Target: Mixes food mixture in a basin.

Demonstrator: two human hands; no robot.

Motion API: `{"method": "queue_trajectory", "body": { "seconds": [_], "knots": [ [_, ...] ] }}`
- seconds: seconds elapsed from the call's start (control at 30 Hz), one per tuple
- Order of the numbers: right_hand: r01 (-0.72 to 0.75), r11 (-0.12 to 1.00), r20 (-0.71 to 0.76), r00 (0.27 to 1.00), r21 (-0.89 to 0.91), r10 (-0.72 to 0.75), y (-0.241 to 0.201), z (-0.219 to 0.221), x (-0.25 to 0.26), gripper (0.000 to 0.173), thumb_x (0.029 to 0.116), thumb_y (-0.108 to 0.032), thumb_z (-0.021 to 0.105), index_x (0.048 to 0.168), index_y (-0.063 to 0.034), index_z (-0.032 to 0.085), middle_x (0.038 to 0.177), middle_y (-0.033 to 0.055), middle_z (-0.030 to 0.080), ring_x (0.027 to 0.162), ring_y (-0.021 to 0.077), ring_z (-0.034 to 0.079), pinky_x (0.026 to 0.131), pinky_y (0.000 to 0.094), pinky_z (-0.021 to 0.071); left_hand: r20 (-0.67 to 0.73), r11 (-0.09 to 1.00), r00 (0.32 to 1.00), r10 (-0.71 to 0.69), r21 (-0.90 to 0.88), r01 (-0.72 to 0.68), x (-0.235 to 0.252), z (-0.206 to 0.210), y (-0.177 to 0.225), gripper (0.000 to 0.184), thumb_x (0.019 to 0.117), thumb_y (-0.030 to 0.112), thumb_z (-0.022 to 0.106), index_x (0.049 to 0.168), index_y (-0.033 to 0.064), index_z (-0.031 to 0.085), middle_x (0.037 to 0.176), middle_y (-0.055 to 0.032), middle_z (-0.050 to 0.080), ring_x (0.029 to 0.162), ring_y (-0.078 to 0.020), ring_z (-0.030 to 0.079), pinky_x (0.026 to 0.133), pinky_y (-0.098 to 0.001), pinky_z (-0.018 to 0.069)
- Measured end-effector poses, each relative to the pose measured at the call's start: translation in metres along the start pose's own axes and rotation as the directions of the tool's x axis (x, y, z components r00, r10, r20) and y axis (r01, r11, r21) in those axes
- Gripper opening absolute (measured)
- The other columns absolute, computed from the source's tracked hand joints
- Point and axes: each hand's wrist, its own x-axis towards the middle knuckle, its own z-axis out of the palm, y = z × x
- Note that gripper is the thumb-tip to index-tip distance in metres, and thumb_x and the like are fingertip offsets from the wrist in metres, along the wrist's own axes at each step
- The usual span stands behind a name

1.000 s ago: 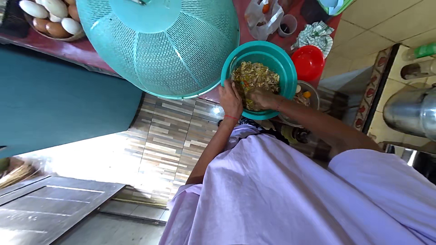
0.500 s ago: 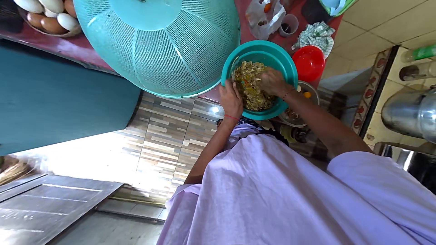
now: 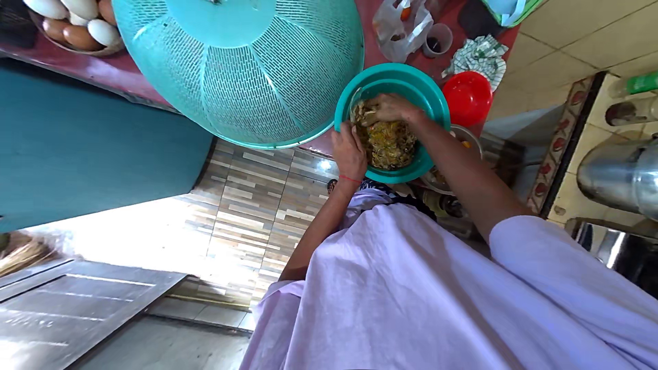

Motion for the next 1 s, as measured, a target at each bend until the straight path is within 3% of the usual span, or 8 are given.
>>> {"method": "queue_trajectory", "body": {
  "seconds": [0.07, 0.17, 0.3, 0.37, 0.5, 0.7, 0.87, 1.0],
  "knots": [
    [0.032, 0.998, 0.069, 0.997, -0.062, -0.028, -0.014, 0.010, 0.006, 0.063, 0.0849, -0.047, 0.078, 0.141, -0.0229, 0.065, 0.149, 0.0207, 0.053, 0.141, 0.0463, 0.043, 0.111, 0.0732, 0.0308, -0.004, 1.000, 1.000, -0.001, 0.014, 0.001, 0.000, 0.000, 0.001, 0.030, 0.1081, 0.014, 0.043, 0.119, -0.0070, 0.061, 0.097, -0.0254, 0.065, 0.091, -0.0414, 0.065, 0.080, -0.0492, 0.0540],
    [0.056, 0.988, 0.151, 0.988, -0.145, -0.034, -0.035, 0.025, -0.001, 0.052, 0.0880, -0.031, 0.073, 0.138, -0.0214, 0.065, 0.155, 0.0188, 0.046, 0.145, 0.0536, 0.031, 0.104, 0.0797, 0.0321, -0.019, 1.000, 1.000, -0.006, 0.021, 0.007, 0.001, 0.001, 0.001, 0.030, 0.1083, 0.014, 0.043, 0.119, -0.0067, 0.061, 0.096, -0.0257, 0.065, 0.090, -0.0411, 0.065, 0.080, -0.0491, 0.0540],
    [0.120, 0.974, 0.203, 0.976, -0.191, -0.080, -0.034, 0.047, -0.018, 0.070, 0.0834, -0.030, 0.082, 0.146, -0.0105, 0.057, 0.166, 0.0163, 0.031, 0.148, 0.0557, 0.023, 0.104, 0.0792, 0.0353, -0.036, 1.000, 0.999, -0.023, 0.019, 0.023, 0.001, 0.000, 0.000, 0.031, 0.1082, 0.014, 0.043, 0.122, -0.0065, 0.061, 0.098, -0.0264, 0.065, 0.091, -0.0412, 0.066, 0.079, -0.0492, 0.0549],
    [0.124, 0.966, 0.179, 0.980, -0.227, -0.083, -0.032, 0.056, -0.026, 0.075, 0.0796, -0.030, 0.085, 0.145, -0.0091, 0.057, 0.165, 0.0181, 0.030, 0.144, 0.0576, 0.028, 0.095, 0.0790, 0.0424, -0.010, 0.998, 0.998, -0.055, 0.023, 0.055, 0.001, -0.001, 0.003, 0.031, 0.1084, 0.015, 0.042, 0.124, -0.0058, 0.060, 0.101, -0.0268, 0.065, 0.094, -0.0414, 0.066, 0.081, -0.0494, 0.0550],
    [0.128, 0.949, 0.054, 0.992, -0.290, -0.117, -0.032, 0.071, -0.029, 0.056, 0.0818, -0.019, 0.081, 0.132, -0.0020, 0.065, 0.158, 0.0186, 0.039, 0.134, 0.0526, 0.043, 0.089, 0.0672, 0.0528, 0.024, 0.994, 0.995, -0.095, 0.049, 0.094, 0.002, -0.004, 0.004, 0.032, 0.1087, 0.016, 0.041, 0.126, -0.0043, 0.060, 0.103, -0.0266, 0.065, 0.095, -0.0414, 0.066, 0.080, -0.0502, 0.0555],
    [0.247, 0.932, -0.022, 0.965, -0.264, -0.261, -0.019, 0.069, -0.025, 0.030, 0.0895, -0.006, 0.069, 0.119, 0.0010, 0.069, 0.134, 0.0200, 0.062, 0.120, 0.0435, 0.061, 0.101, 0.0626, 0.0468, 0.003, 0.997, 0.998, -0.063, 0.053, 0.063, 0.000, -0.003, 0.004, 0.031, 0.1085, 0.015, 0.042, 0.124, -0.0052, 0.060, 0.101, -0.0266, 0.064, 0.094, -0.0416, 0.066, 0.080, -0.0498, 0.0548],
    [0.241, 0.938, -0.102, 0.957, -0.248, -0.273, -0.015, 0.052, -0.043, 0.038, 0.0891, -0.003, 0.067, 0.126, -0.0109, 0.070, 0.126, 0.0190, 0.067, 0.110, 0.0418, 0.067, 0.086, 0.0626, 0.0544, 0.059, 0.995, 0.994, -0.096, 0.047, 0.093, 0.001, -0.006, 0.004, 0.033, 0.1088, 0.016, 0.040, 0.126, -0.0048, 0.059, 0.107, -0.0279, 0.064, 0.099, -0.0433, 0.065, 0.084, -0.0517, 0.0545],
    [0.180, 0.954, -0.136, 0.967, -0.241, -0.216, -0.007, 0.042, -0.056, 0.038, 0.0960, -0.020, 0.068, 0.134, -0.0125, 0.066, 0.126, 0.0203, 0.067, 0.109, 0.0433, 0.068, 0.087, 0.0634, 0.0544, 0.056, 0.995, 0.994, -0.091, 0.049, 0.088, 0.001, -0.006, 0.005, 0.034, 0.1090, 0.017, 0.040, 0.126, -0.0047, 0.060, 0.105, -0.0278, 0.064, 0.098, -0.0436, 0.065, 0.083, -0.0520, 0.0544]
  ]
}}
